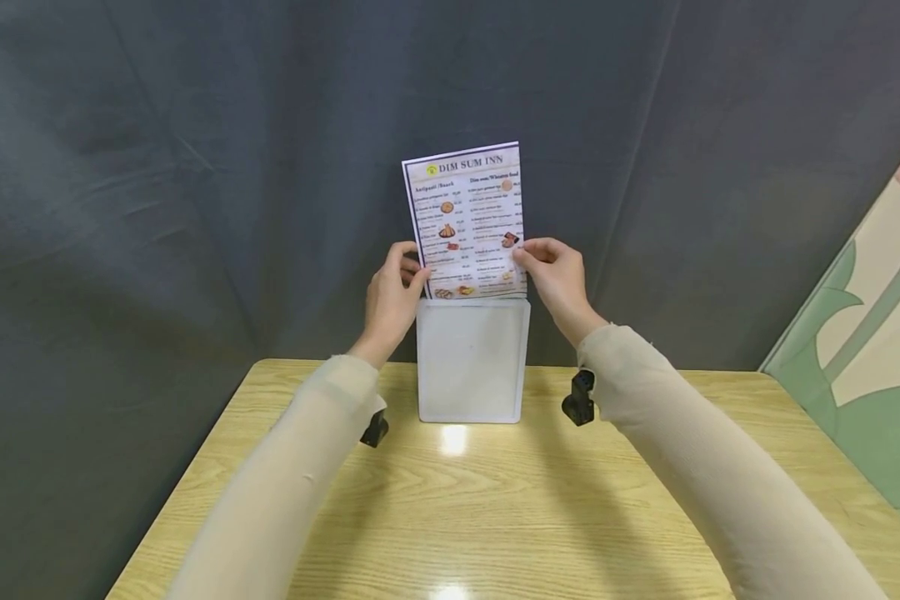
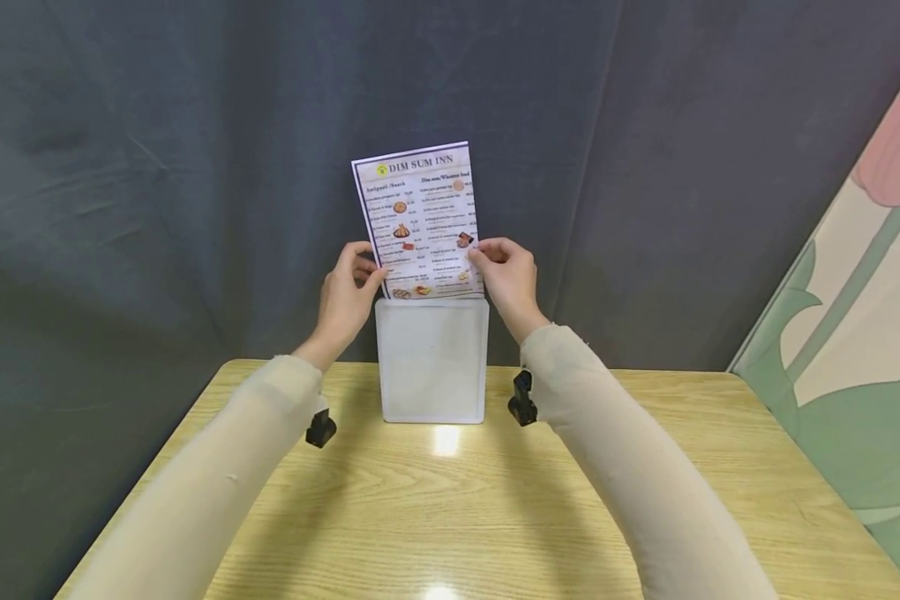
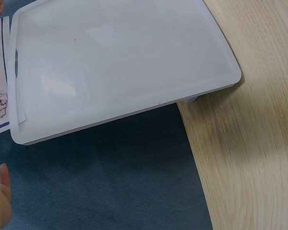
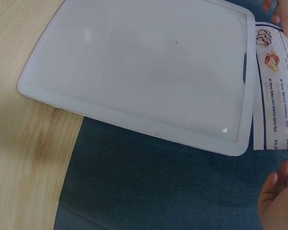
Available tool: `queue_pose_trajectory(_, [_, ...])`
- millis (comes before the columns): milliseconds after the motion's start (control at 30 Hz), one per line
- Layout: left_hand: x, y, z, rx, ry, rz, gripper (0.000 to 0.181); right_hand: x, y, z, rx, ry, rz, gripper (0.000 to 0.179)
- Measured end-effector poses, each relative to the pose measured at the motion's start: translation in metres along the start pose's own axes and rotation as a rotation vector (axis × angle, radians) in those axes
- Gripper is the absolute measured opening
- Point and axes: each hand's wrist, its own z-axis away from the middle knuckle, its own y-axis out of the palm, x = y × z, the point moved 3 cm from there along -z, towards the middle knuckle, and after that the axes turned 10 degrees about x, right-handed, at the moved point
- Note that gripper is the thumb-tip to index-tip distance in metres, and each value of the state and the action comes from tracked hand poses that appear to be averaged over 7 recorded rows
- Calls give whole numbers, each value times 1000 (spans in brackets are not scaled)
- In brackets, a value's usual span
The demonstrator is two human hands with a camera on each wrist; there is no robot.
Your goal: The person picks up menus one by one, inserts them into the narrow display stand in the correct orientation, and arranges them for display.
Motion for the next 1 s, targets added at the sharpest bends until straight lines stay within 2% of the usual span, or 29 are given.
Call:
queue_pose_trajectory(233, [-1, -1, 1, -13, 3, -17, 35, -1, 0, 1, -8, -37, 4, 26])
queue_pose_trajectory(1000, [-2, -2, 3, 8, -6, -59, 35, 2, -1, 5, -13, -30, 28, 23])
